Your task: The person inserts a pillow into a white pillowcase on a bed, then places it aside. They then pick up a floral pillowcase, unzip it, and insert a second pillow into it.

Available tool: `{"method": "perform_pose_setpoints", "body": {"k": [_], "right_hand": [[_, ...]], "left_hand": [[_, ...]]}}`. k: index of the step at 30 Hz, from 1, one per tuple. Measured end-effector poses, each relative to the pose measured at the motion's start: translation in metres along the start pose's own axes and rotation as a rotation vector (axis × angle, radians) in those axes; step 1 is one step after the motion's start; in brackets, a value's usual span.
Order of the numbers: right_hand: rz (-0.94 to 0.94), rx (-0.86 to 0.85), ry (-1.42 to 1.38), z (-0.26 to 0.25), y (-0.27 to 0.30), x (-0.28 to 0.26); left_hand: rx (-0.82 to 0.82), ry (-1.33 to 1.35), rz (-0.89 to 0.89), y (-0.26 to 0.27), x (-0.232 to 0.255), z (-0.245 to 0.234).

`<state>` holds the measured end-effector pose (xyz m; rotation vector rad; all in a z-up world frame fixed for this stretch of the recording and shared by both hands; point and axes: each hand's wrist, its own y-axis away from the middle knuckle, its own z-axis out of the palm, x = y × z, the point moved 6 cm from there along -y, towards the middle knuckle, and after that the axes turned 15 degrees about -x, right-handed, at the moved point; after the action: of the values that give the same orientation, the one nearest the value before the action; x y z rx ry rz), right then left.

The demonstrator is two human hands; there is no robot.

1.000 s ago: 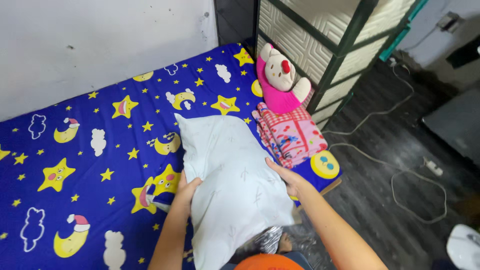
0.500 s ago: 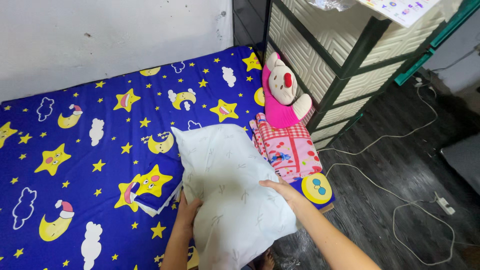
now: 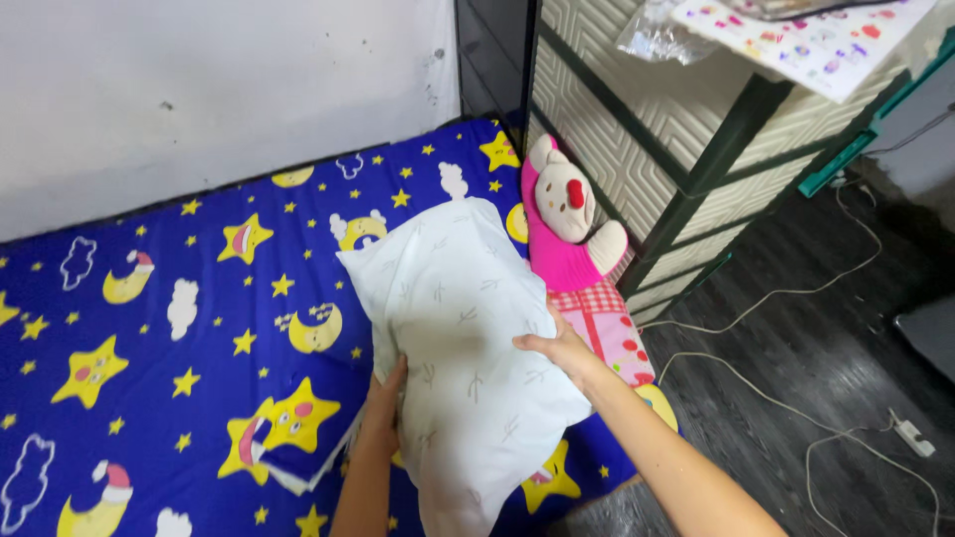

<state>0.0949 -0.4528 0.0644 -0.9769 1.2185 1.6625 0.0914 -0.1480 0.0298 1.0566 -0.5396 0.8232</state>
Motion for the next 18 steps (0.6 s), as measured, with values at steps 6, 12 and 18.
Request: {"method": "perform_pose_setpoints", "body": {"k": [6,12,18], "right_hand": [[-0.160,0.054,-0.006,-0.015,-0.039,-0.050],[-0.212,0.174,0.180,-0.049,-0.099,-0.109],[-0.309,0.233,0.243,-0.075,-0.175,-0.146]], "left_hand": [[-0.038,0.060,-0.039,-0.067,0.025,0.024],[-0.099,0.022,-0.027,-0.156,0.051,0.041],[-0.025,-0.130,-0.004,-0.235,0.075,0.067]]}}
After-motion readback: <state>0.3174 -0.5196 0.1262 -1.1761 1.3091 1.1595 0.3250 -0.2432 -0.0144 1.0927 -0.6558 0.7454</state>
